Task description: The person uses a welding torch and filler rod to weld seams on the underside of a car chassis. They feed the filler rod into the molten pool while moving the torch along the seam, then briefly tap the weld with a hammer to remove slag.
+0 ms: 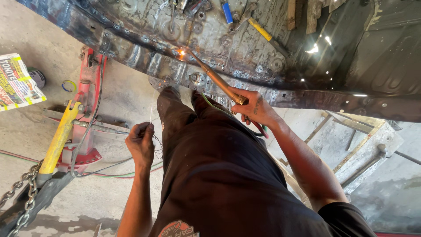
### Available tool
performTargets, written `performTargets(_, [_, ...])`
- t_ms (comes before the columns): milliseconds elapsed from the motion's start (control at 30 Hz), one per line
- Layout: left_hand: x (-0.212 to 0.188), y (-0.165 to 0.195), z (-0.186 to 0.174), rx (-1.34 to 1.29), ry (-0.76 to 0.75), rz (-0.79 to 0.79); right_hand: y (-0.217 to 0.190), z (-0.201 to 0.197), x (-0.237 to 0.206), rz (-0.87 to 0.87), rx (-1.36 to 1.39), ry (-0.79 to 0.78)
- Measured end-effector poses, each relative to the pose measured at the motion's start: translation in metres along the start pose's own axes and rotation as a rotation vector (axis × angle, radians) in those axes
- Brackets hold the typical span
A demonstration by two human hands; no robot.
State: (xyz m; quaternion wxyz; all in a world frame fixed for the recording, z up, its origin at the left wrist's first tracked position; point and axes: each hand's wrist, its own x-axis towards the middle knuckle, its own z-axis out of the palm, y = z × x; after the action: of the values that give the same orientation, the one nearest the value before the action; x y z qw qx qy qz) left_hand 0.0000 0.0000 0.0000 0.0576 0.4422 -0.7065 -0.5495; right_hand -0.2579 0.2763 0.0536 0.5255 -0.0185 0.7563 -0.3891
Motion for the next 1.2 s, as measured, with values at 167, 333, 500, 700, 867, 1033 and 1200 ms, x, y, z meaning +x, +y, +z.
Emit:
performTargets(167, [0.004,0.006,-0.001,-0.081,-0.042,-0.155,0.0,0.001,-0.003,-0.009,0.047,-0.004])
performTargets(333, [0.004,0.018,-0.003,-0.011,-0.13,-0.137,-0.002,0.002,-0.004,-0.012,0.0,0.01])
performTargets(500, [-0.001,0.025,-0.003,0.043,-0.127,0.044,-0.002,0.001,-0.005,-0.011,-0.014,0.012])
performTargets(700, [-0.003,0.021,-0.003,0.025,-0.024,-0.023,0.001,0.0,-0.006,-0.024,0.002,0.005])
performTargets(867, [-0.003,0.01,-0.003,-0.027,0.004,0.039,0.001,0.0,-0.006,-0.021,-0.004,0.006])
performTargets(1033, [-0.003,0.004,-0.002,-0.037,0.002,0.094,0.002,0.001,-0.006,-0.019,-0.001,0.007])
performTargets(1200, [-0.003,0.003,-0.002,-0.04,0.001,0.098,0.004,0.001,-0.005,-0.024,0.007,0.007])
